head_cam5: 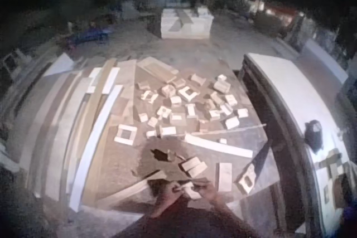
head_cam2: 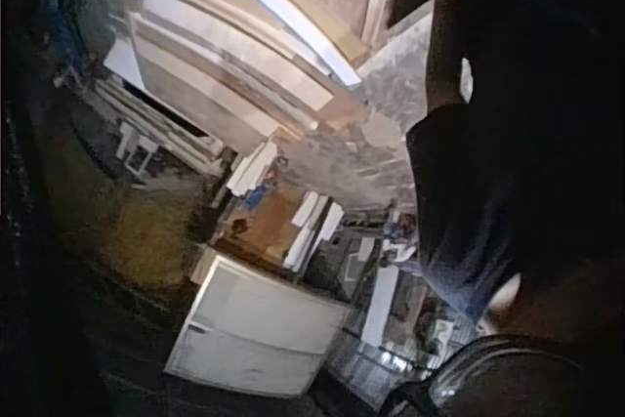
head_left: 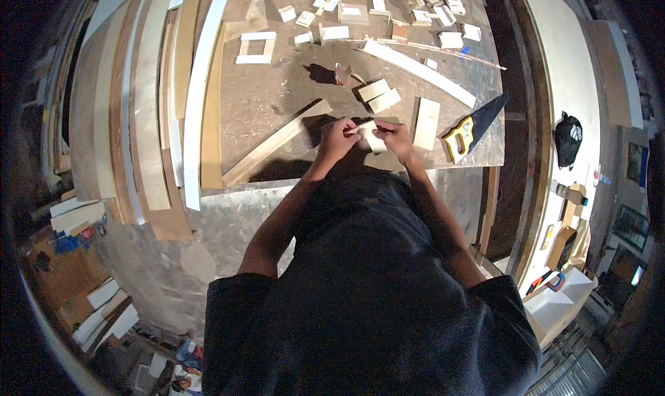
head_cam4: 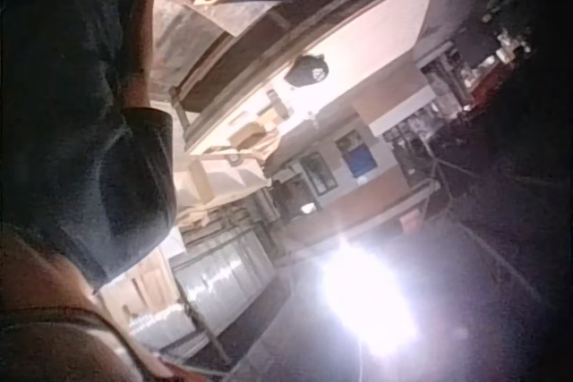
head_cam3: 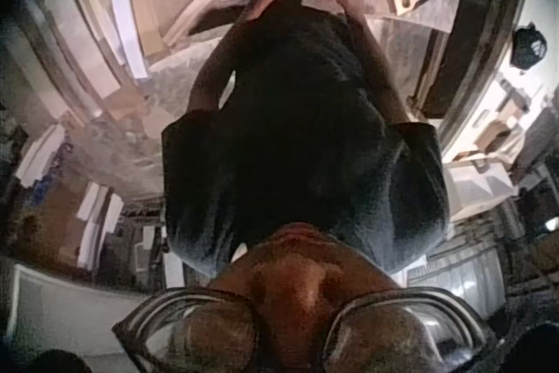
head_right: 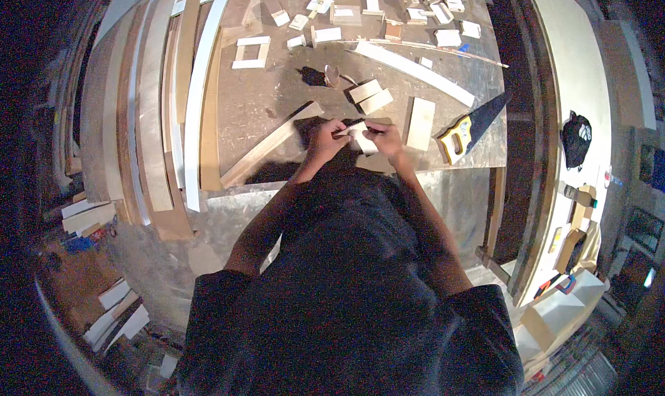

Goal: The person cuts wooden blocks with a hand saw, applies adhesive to the pieces using a wooden stick, and joins the blocks together by hand.

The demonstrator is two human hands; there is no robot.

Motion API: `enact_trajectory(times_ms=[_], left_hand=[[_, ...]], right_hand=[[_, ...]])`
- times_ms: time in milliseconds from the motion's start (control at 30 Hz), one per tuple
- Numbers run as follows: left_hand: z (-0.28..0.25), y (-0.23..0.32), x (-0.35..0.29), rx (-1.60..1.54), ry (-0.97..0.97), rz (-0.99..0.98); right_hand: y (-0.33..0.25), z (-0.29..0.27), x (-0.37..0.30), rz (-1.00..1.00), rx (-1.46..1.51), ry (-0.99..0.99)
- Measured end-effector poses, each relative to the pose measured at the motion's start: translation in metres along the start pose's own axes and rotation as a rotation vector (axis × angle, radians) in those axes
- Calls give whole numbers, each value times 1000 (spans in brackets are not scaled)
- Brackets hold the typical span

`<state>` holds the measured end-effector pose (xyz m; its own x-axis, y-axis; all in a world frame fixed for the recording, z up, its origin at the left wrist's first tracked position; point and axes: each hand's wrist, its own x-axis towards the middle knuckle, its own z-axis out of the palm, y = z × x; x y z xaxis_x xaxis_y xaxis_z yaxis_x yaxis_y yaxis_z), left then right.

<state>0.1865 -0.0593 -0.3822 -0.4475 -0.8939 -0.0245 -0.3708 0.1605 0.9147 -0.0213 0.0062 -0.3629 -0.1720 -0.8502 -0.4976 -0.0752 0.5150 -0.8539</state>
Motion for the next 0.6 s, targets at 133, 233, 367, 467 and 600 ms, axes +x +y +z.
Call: enact_trajectory(times_ms=[133, 233, 367, 467, 600], left_hand=[[1, 16, -8, 273, -58, 117], [-6, 10, -13, 374, -74, 115], [-13, 7, -9, 364, -120, 136], [-14, 7, -11, 344, -118, 139], [-16, 5, -11, 293, -134, 85]], right_hand=[[14, 3, -5, -43, -166, 190], [3, 8, -9, -158, -362, 292], [0, 6, -9, -124, -487, 363], [4, 4, -6, -190, -554, 353], [-4, 5, -6, -167, -571, 309]])
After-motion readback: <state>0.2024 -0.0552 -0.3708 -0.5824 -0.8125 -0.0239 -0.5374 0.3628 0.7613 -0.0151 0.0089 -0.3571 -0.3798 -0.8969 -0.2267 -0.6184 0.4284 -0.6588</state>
